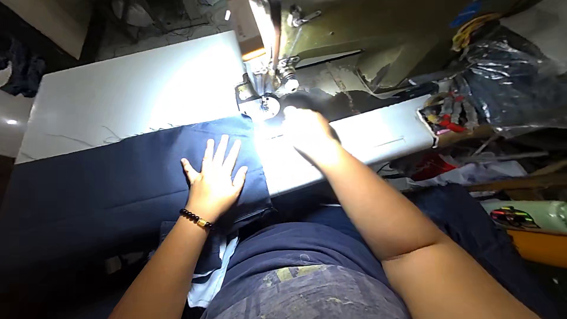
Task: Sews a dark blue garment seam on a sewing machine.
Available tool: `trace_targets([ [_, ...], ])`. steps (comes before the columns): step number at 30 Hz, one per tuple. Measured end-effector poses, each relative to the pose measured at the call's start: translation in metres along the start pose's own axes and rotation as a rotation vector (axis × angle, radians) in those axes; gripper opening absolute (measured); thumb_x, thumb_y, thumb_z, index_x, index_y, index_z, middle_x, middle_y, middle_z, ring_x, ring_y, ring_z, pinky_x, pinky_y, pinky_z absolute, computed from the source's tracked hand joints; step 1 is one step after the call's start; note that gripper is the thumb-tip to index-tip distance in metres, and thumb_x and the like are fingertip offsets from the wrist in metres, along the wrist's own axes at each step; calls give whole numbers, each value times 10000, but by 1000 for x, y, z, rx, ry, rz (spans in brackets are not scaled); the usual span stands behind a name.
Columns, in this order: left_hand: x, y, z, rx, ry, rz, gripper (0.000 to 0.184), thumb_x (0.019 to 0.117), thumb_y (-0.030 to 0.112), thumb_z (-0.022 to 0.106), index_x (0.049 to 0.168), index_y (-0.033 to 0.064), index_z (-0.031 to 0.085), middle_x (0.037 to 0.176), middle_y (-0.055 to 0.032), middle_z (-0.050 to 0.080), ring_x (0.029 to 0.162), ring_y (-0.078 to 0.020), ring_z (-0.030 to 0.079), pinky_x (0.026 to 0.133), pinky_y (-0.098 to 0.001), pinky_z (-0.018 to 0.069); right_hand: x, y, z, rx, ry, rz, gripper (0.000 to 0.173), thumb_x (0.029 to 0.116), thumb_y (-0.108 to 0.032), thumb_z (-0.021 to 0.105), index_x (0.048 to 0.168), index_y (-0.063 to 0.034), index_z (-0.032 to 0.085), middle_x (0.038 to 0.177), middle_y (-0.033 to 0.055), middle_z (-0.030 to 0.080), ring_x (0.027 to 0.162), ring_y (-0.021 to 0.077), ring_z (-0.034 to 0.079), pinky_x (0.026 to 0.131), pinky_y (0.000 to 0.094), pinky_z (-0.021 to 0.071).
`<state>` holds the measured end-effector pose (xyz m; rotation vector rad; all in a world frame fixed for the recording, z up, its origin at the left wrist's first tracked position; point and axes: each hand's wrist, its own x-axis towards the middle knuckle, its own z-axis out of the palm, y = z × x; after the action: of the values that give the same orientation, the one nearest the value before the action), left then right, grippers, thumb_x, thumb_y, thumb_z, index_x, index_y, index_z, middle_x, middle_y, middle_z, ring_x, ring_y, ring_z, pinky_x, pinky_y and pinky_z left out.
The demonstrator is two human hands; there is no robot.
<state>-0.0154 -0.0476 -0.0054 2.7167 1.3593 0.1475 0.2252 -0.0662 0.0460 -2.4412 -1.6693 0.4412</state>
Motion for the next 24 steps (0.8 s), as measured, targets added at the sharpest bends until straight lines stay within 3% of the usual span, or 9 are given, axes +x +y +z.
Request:
trace_targets([
  [3,7,-10,-3,-25,37,29,622,1055,538,309,1616,274,360,1696,-64,281,1557,-430,213,1044,-890,106,-25,82,-28,32,66,249,259,1036,-173,530,1146,23,658,1110,288,689,1074,489,669,853,673,516],
  [5,15,-13,-5,-38,22,48,626,1068,491,314,1628,211,332,1692,-142,262,1534,-509,203,1011,-915,103,-59,145,-34,37,148,338,275,1037,-213,552,1083,35,660,1038,280,690,1029,480,671,834,675,507],
  [7,29,-18,-6,-37,-10,75,644,1056,406,298,1634,122,290,1682,-217,233,1530,-526,191,1016,-913,91,-98,202,-39,109,208,438,342,1048,-280,570,1119,37,677,1062,289,694,1043,481,668,883,706,490],
  [9,52,-25,-1,-37,1,125,681,1007,356,265,1629,80,280,1686,-201,233,1552,-473,176,1049,-890,76,-132,248,-47,185,245,603,344,1056,-267,553,1205,21,669,1160,302,679,1089,484,662,935,710,478],
  [12,84,-40,19,-79,52,131,701,1001,425,226,1639,140,275,1704,-136,225,1576,-418,138,1085,-862,62,-171,305,-53,200,255,827,324,1067,-215,510,1246,14,652,1165,316,668,1048,499,662,909,705,487],
  [15,94,-44,28,-91,62,136,714,1004,472,193,1654,180,233,1707,-144,208,1575,-427,131,1093,-850,96,-193,346,-40,149,189,937,301,1045,-189,541,1219,20,670,1143,326,675,1060,515,658,919,726,473],
  [18,95,-47,41,-139,125,203,695,1015,448,206,1613,119,337,1663,-222,279,1542,-477,206,1195,-695,194,-203,374,-9,170,22,997,278,1031,-172,571,1211,7,683,1091,306,688,962,472,685,876,675,511],
  [21,93,-48,44,-184,117,185,692,1022,426,229,1624,91,298,1679,-249,210,1564,-460,134,1234,-637,130,-206,395,30,191,-64,975,243,1024,-149,579,1167,7,699,1059,274,704,930,436,697,854,648,531],
  [24,92,-49,43,-196,104,144,727,1023,448,231,1633,53,239,1690,-245,172,1580,-417,112,1251,-600,119,-203,396,54,132,-27,947,257,1004,-134,599,1200,-5,702,1200,294,680,1171,486,631,981,707,456],
])
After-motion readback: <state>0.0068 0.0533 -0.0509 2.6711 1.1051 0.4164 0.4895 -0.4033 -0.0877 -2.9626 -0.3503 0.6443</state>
